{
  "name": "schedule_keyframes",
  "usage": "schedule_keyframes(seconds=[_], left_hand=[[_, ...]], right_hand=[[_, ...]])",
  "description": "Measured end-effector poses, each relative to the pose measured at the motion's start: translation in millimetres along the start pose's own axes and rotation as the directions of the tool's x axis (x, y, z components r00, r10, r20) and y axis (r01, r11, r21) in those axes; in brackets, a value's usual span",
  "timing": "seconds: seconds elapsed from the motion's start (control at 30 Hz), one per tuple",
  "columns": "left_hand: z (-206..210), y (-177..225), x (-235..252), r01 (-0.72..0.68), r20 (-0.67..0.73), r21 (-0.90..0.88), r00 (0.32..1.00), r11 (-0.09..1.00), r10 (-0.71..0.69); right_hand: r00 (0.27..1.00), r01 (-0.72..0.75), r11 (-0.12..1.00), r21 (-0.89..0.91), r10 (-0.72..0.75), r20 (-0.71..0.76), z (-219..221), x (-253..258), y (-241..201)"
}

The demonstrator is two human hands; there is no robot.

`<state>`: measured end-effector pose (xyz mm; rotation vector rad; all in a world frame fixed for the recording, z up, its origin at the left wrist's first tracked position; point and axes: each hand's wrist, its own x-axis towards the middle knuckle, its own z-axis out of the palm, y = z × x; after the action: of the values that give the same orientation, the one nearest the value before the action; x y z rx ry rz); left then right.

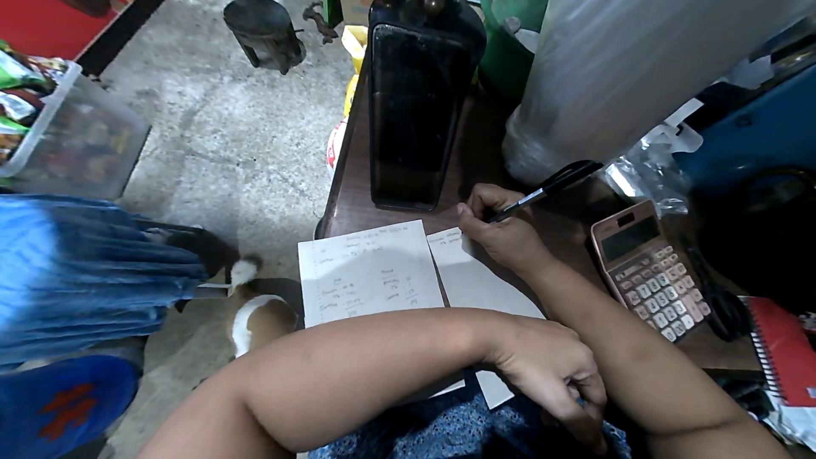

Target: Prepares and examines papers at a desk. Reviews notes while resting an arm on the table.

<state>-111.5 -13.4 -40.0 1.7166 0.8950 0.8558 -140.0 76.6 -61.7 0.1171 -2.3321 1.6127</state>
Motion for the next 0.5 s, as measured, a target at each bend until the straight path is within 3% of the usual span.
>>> schedule_keyframes(seconds=[0.5], left_hand=[[0.7,0.6,-1.1,-0.002,-0.026,-0.007,1.000,1.000,0.002]], right_hand=[[1.000,-0.014,1.000,0.022,0.014,0.006,-1.6,-0.5,-1.6]])
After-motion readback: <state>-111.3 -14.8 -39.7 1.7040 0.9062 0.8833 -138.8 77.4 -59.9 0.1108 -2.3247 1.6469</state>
